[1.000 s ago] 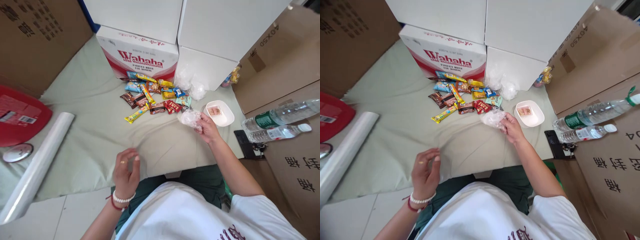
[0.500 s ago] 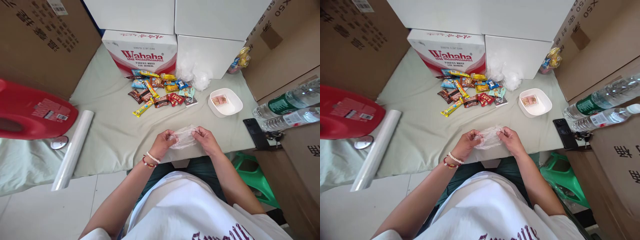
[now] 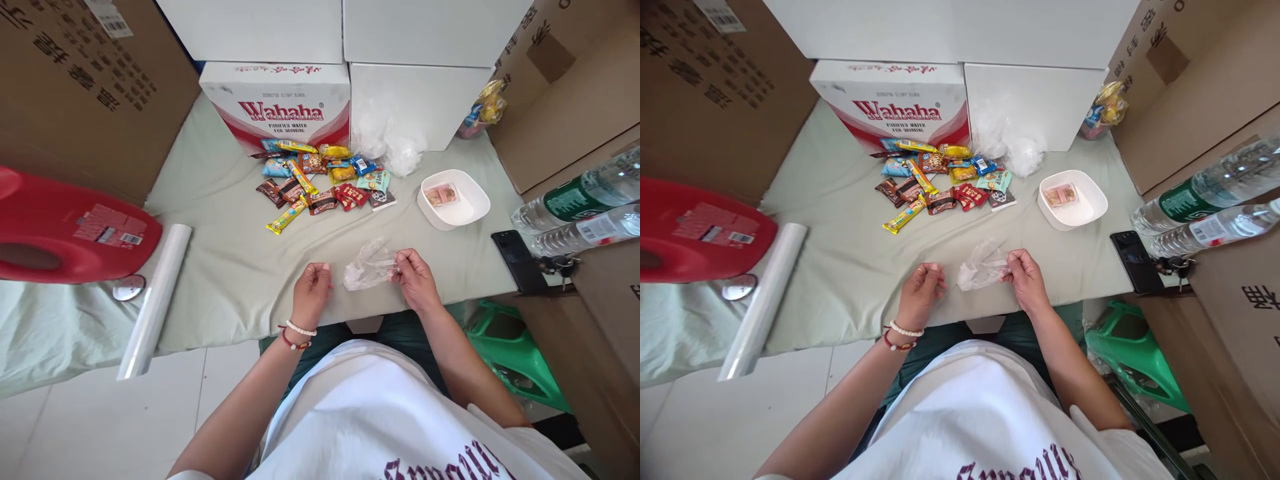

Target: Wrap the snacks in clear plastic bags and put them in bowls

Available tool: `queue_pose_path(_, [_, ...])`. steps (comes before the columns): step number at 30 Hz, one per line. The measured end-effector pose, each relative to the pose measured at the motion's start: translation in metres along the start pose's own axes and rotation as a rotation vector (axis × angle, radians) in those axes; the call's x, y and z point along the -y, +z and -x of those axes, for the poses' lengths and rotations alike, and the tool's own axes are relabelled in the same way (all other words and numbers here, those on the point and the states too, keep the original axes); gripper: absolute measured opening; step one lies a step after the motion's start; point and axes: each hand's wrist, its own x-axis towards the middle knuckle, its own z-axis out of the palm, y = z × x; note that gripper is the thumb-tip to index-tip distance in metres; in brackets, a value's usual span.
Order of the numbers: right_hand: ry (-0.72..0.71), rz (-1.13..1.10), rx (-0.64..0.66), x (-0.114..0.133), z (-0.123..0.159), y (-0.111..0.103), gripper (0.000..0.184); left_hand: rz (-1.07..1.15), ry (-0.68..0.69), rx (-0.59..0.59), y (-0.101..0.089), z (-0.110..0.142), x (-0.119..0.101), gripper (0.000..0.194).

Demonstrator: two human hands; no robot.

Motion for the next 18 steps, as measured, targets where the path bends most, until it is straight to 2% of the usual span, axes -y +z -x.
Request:
queue_pose_path(3, [-0.016,0.011,0.065,-0.005,0.002,0.003,0.037,-0.273,0.090,0.016,0.012,0.001,-0.008,0.034])
queue_pose_path(5, [-0.031,0.045,0.084,-0.007,0.003,0.004,0.036,-0.297,0.086,0.067,0.020,-0.004,-0.011,0.031])
queue_pose_path(9, [-0.082,0.095,0.008,-0.004,0.006,-0.004,0.034,-0.110,0.007,0.134,0.020,-0.015,-0.005,0.029])
queue_pose_path(13, [-0.067,0.081,-0.067,-0.006,0.011,-0.022,0.035,0.076,-0.037,0.076,0.004,-0.020,-0.002,0.041])
queue_pose_path(16, [-0.021,0.122,-0.076,-0.012,0.019,-0.032,0.038,0.389,-0.087,0.063,-0.006,-0.016,-0.005,0.045])
queue_pose_path(18, [0.030,0.224,0.001,-0.013,0.027,-0.037,0.038,0.594,-0.119,0.091,-0.009,-0.013,-0.007,0.047])
